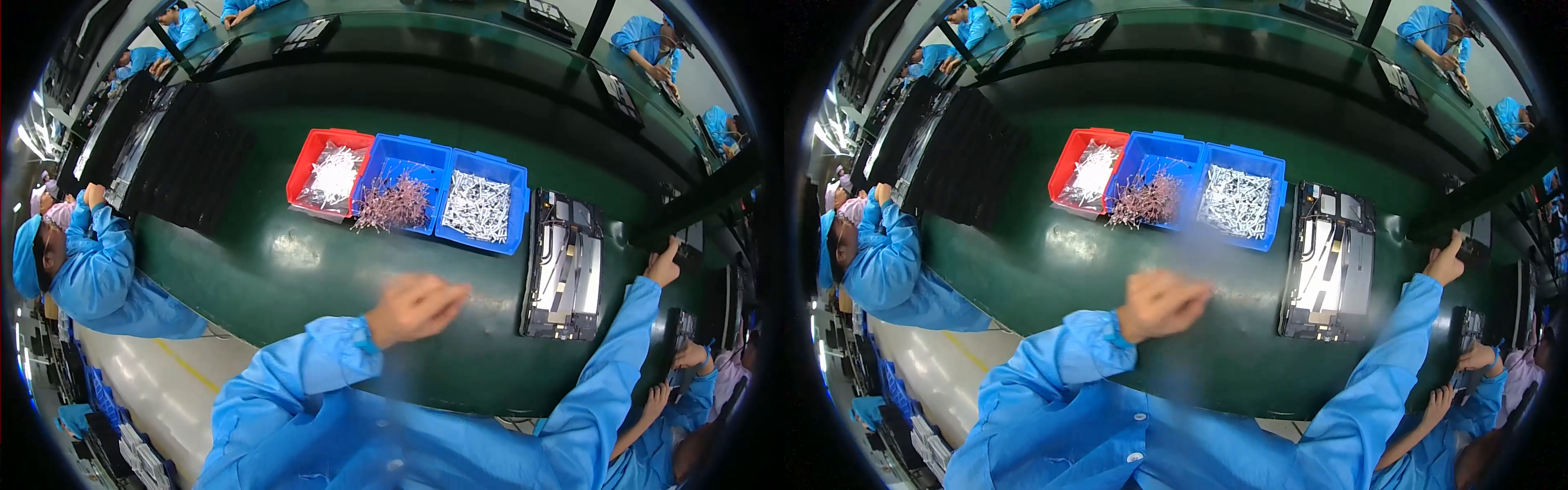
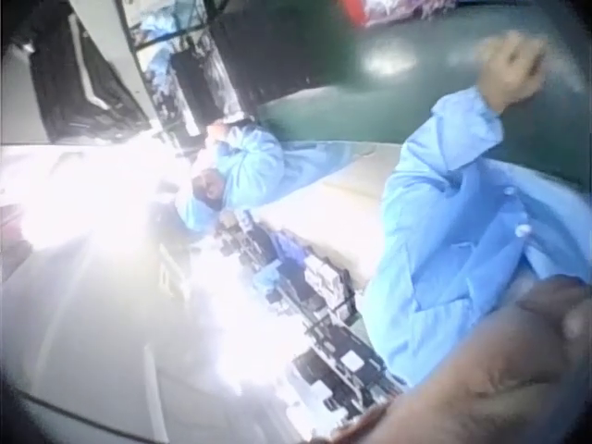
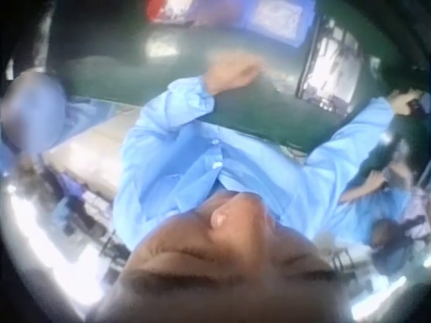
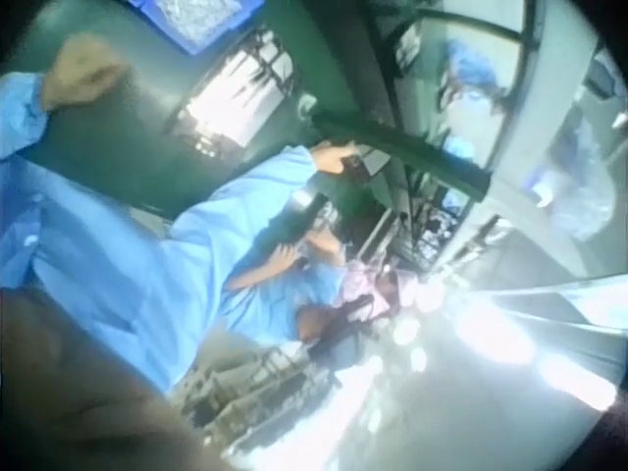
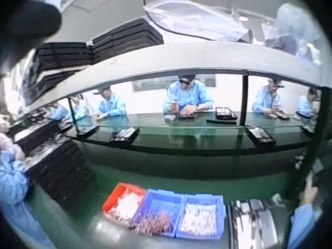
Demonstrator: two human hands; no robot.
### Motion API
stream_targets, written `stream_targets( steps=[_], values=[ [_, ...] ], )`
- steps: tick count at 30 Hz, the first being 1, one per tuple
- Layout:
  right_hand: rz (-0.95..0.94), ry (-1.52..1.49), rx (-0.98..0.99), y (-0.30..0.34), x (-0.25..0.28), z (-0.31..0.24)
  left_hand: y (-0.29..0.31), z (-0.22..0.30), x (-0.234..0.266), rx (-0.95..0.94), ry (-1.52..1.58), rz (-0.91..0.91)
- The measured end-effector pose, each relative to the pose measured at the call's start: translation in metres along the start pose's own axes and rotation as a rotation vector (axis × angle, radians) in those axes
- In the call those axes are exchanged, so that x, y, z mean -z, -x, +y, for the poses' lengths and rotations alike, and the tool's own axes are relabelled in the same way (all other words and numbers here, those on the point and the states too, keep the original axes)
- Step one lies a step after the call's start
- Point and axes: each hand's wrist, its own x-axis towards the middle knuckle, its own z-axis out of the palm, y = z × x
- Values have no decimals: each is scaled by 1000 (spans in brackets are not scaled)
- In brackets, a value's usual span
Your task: Assembling internal components and connecting ribbon cables inside a tablet-like electronic device.
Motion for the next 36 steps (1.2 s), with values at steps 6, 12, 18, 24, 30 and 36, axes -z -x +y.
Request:
stream_targets(
  steps=[6,12,18,24,30,36],
  values=[
    [376,192,101,82,71,-18,-32,-51,65,133,-282,84],
    [396,215,65,229,147,-58,-70,-78,66,57,-293,-213],
    [-293,-156,-187,425,209,-112,-73,-96,59,-35,-285,-252],
    [-523,-22,-530,535,139,-159,-77,-104,62,122,-171,-131],
    [-832,23,-1106,572,102,-144,-68,-90,80,273,143,215],
    [-1816,-116,-763,557,96,-152,16,-30,118,868,600,172]
  ],
)
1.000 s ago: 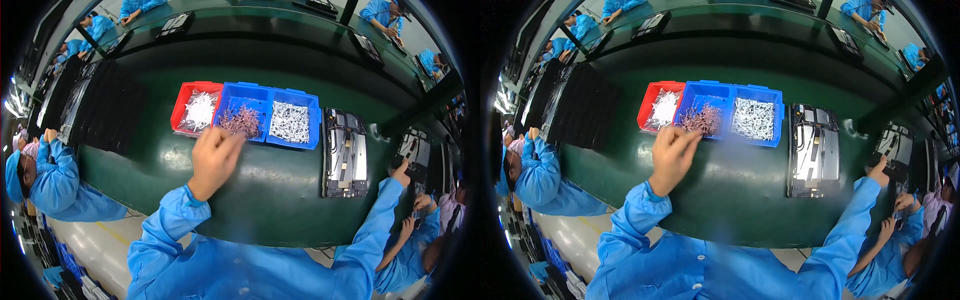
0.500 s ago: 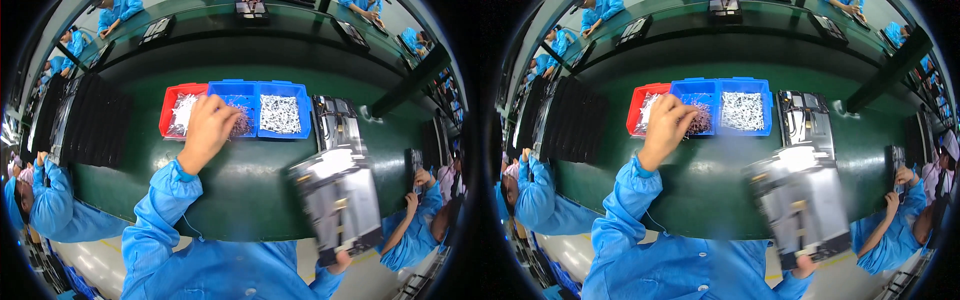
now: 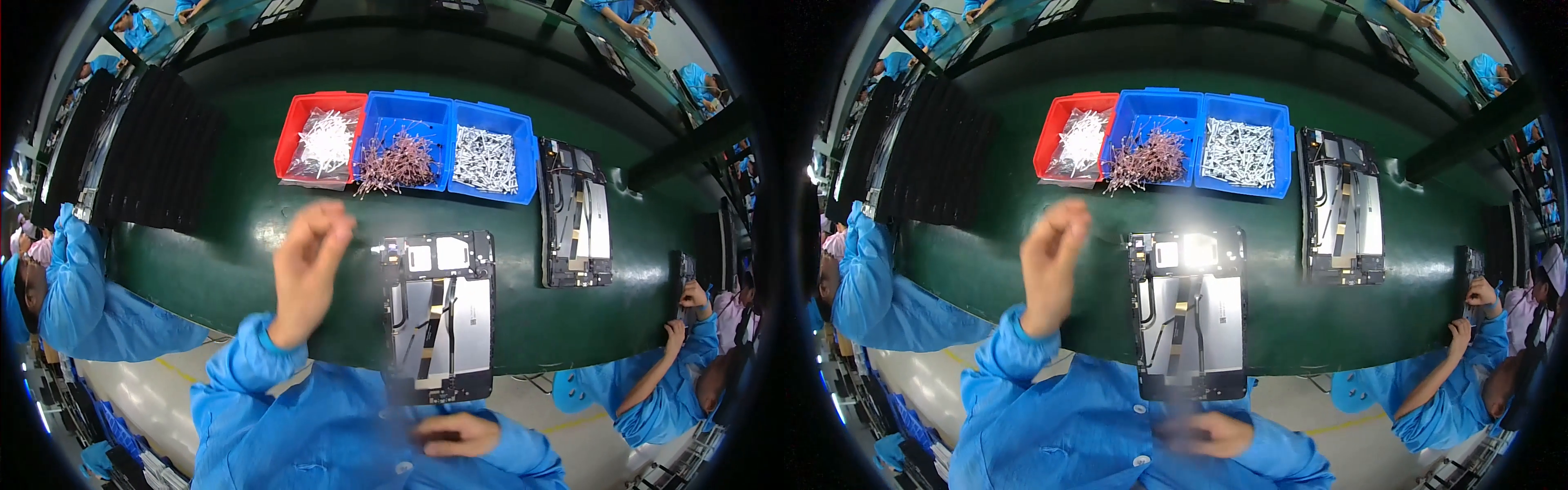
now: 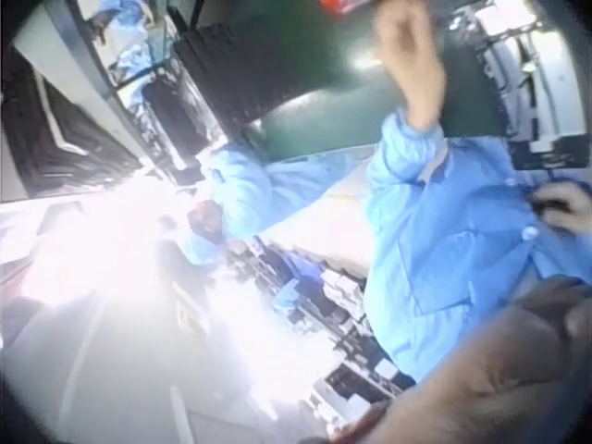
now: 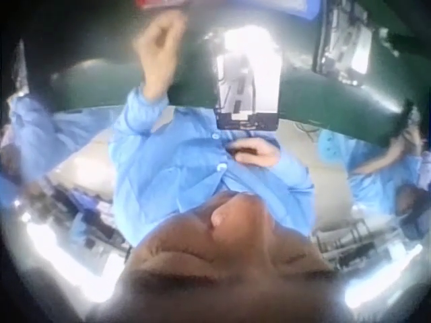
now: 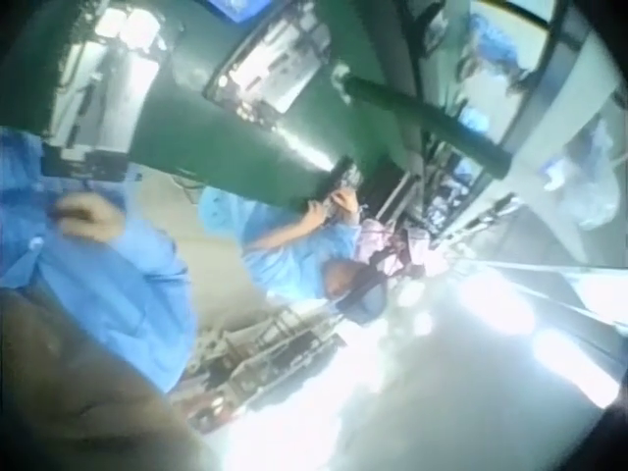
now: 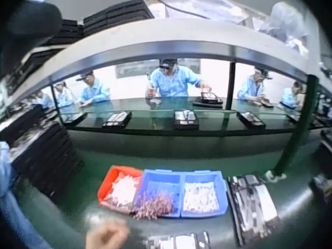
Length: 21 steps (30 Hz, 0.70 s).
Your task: Assembling internal components and connecting ribbon cables inside a tablet-like electronic device.
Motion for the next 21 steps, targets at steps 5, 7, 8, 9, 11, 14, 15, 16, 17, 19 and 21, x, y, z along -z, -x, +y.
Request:
stream_targets(
  steps=[5,7,8,9,11,14,15,16,17,19,21],
  values=[
    [533,1023,268,-36,71,-116,92,-24,-6,85,-39,-112],
    [772,1215,11,-79,88,-135,105,-25,-18,98,-1,-106],
    [797,1283,31,-90,106,-135,108,-22,-27,106,35,-124],
    [812,1447,129,-104,124,-123,109,-22,-30,101,36,-126],
    [696,1467,63,-121,134,-118,107,-27,-34,90,21,-132],
    [705,1456,49,-124,119,-118,108,-27,-40,44,-98,-103],
    [693,1458,49,-121,115,-115,108,-27,-42,-7,-196,-121],
    [718,1472,55,-117,112,-112,110,-27,-43,-20,-240,-126],
    [746,1484,59,-113,110,-111,109,-29,-42,-14,-239,-121],
    [741,1522,64,-107,110,-110,105,-28,-41,6,-148,-140],
    [896,1646,75,-105,110,-113,93,-23,-39,-25,-94,-98]
  ],
)
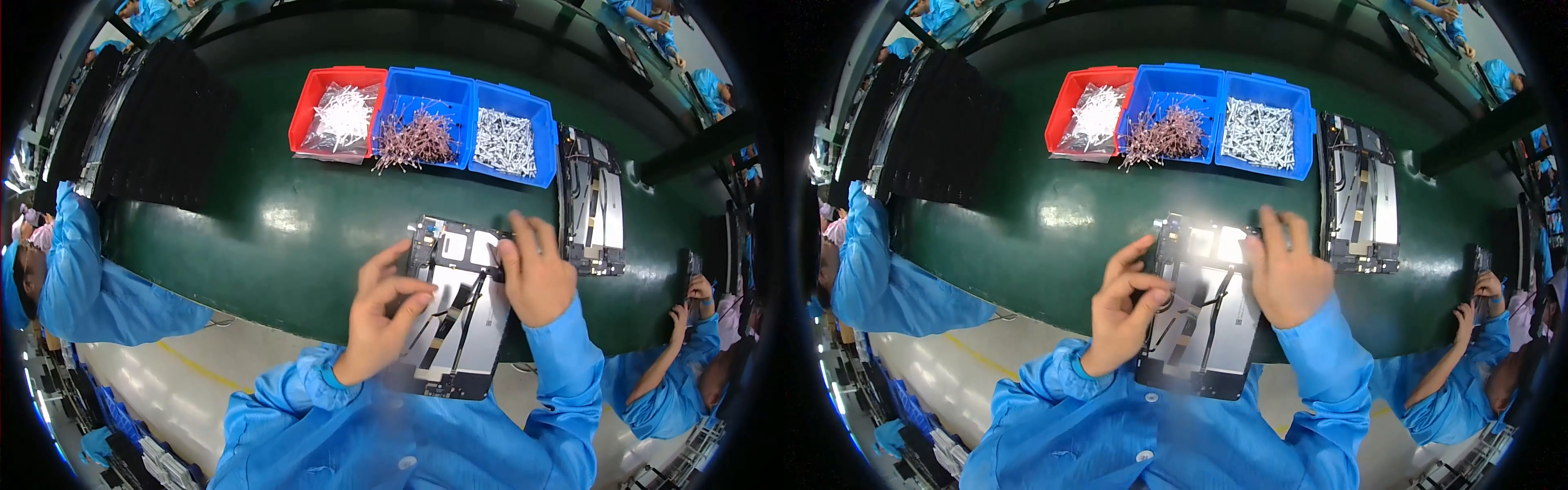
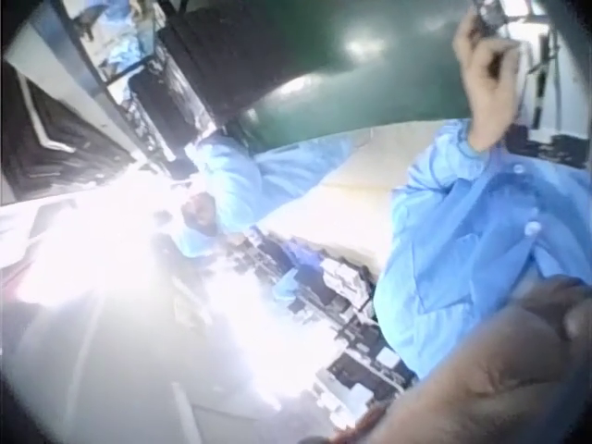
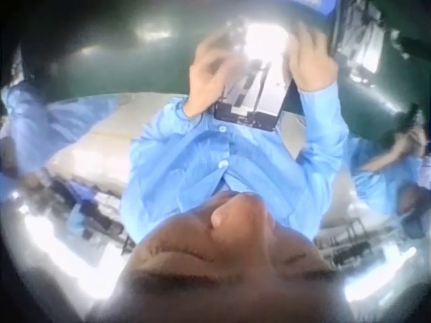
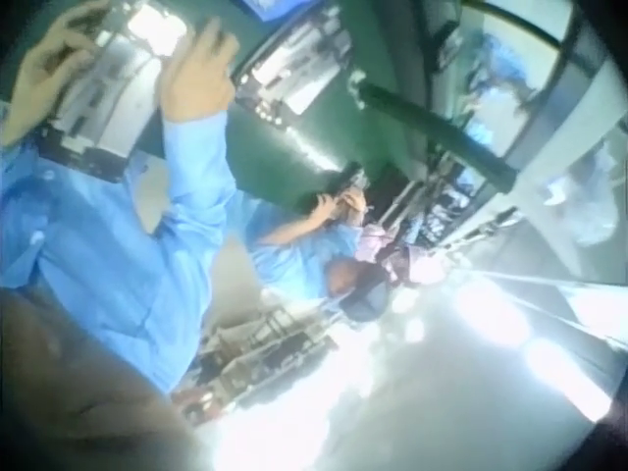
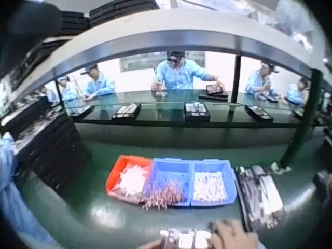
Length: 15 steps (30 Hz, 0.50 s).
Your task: Assembling internal components and connecting ribbon cables inside a tablet-like electronic device.
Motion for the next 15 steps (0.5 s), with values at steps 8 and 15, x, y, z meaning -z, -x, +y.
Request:
stream_targets(
  steps=[8,15],
  values=[
    [-143,-989,64,12,7,-57,-26,7,20,33,296,-128],
    [-97,-1018,81,12,-1,-60,-23,5,23,-174,-51,-21]
  ],
)
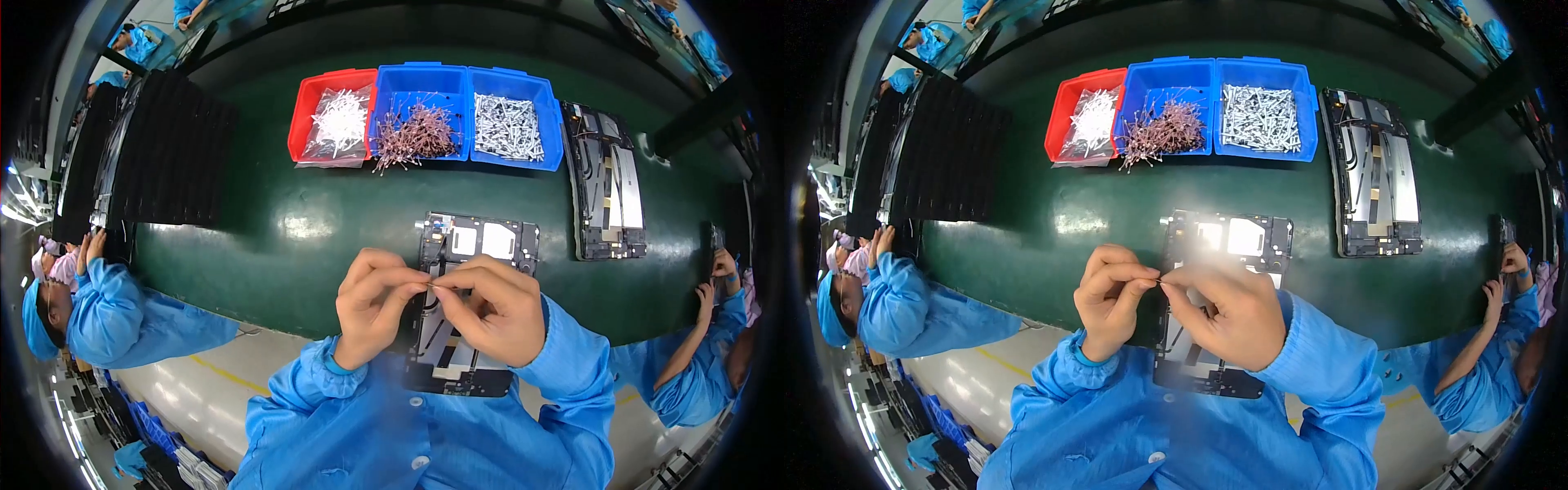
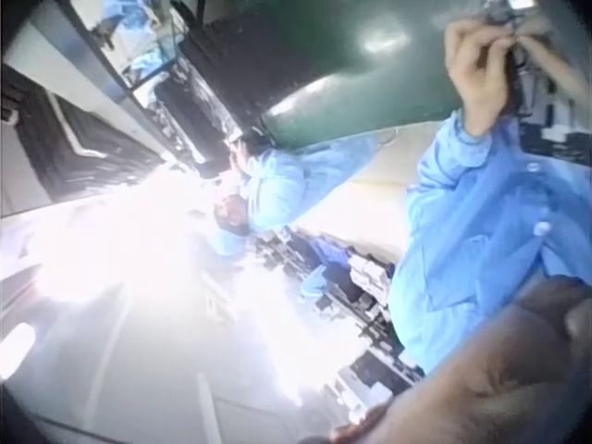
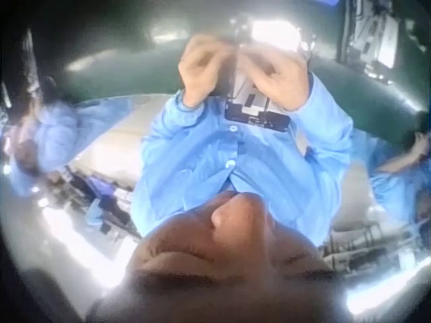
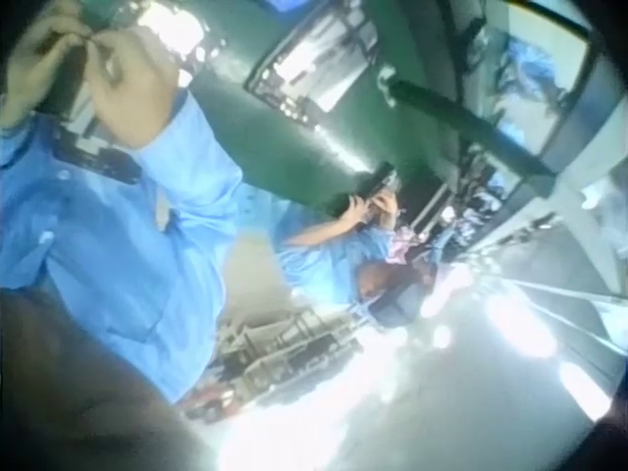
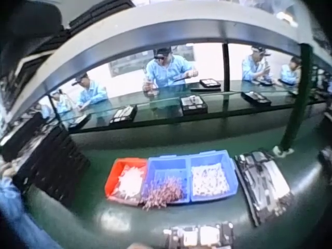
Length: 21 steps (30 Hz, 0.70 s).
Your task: Assembling internal components and connecting ribbon cables inside a tablet-like electronic device.
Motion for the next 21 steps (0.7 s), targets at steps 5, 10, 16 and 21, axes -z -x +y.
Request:
stream_targets(
  steps=[5,10,16,21],
  values=[
    [41,163,99,-2,-5,-6,-7,3,6,-354,-438,20],
    [10,298,147,-6,-10,16,-10,0,11,-423,-609,-46],
    [-82,375,71,-12,-11,33,-16,-8,26,476,-73,-228],
    [-95,385,86,-12,-12,35,-31,-15,28,704,122,-331]
  ],
)
